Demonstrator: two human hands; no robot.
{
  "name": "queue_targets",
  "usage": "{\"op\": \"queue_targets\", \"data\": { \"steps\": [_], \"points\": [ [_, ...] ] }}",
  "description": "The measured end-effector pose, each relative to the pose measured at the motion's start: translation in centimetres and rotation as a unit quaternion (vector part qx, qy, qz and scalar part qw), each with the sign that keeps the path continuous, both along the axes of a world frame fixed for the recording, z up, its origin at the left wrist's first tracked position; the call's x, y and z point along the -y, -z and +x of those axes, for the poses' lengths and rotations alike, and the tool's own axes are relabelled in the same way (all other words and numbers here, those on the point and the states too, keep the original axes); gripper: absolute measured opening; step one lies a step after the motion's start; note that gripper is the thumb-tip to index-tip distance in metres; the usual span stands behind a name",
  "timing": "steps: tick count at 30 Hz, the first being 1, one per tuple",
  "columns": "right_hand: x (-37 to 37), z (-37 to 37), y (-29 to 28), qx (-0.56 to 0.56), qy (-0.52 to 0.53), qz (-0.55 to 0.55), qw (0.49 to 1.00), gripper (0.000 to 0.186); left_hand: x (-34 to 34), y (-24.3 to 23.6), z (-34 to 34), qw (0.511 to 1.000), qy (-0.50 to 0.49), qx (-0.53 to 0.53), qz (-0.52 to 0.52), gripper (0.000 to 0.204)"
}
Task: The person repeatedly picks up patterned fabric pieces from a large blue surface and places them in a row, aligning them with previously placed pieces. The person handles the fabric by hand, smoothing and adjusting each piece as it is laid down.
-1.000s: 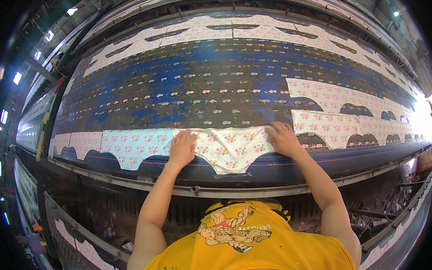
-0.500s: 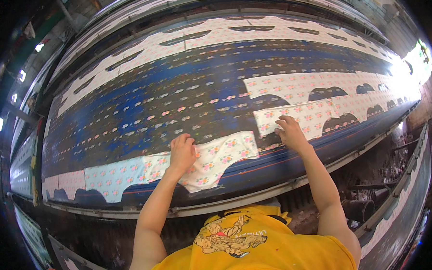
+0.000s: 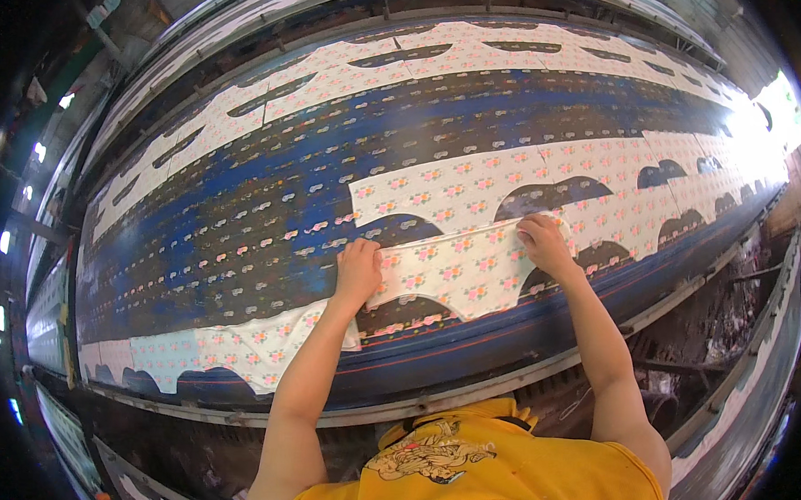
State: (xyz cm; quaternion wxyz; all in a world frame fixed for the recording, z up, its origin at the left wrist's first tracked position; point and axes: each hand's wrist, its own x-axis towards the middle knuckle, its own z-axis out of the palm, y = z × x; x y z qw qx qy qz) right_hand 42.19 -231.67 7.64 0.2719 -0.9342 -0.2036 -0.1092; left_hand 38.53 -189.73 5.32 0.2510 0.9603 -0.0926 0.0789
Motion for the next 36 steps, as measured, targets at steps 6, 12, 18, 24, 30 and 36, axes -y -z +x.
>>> {"op": "queue_targets", "data": {
  "steps": [6,12,18,24,30,36],
  "points": [
    [3.2,6.5,0.5,0.035,-0.025,0.016,0.999,0.010,2.4,0.3,4.7,0.998,-0.056,-0.015,0.034,0.019],
    [4.3,13.5,0.6,-0.014,-0.025,0.010,1.000,0.011,1.8,0.7,10.8,0.991,-0.108,-0.015,0.079,0.019],
    [4.2,19.8,1.8,0.014,-0.015,0.008,1.000,0.014,0.9,1.7,16.0,0.984,-0.152,0.000,0.091,0.030],
    [2.3,21.2,0.5,-0.043,-0.022,-0.020,0.999,0.016,0.4,2.2,16.7,0.987,-0.159,-0.023,-0.002,0.021],
    [4.0,13.2,-3.8,-0.291,-0.113,-0.130,0.941,0.029,0.1,-1.5,7.5,0.972,0.079,-0.183,-0.121,0.013],
    [7.0,7.3,0.6,-0.125,-0.021,-0.028,0.991,0.027,-0.2,0.1,2.7,0.991,0.029,-0.092,-0.095,0.014]
  ]
}}
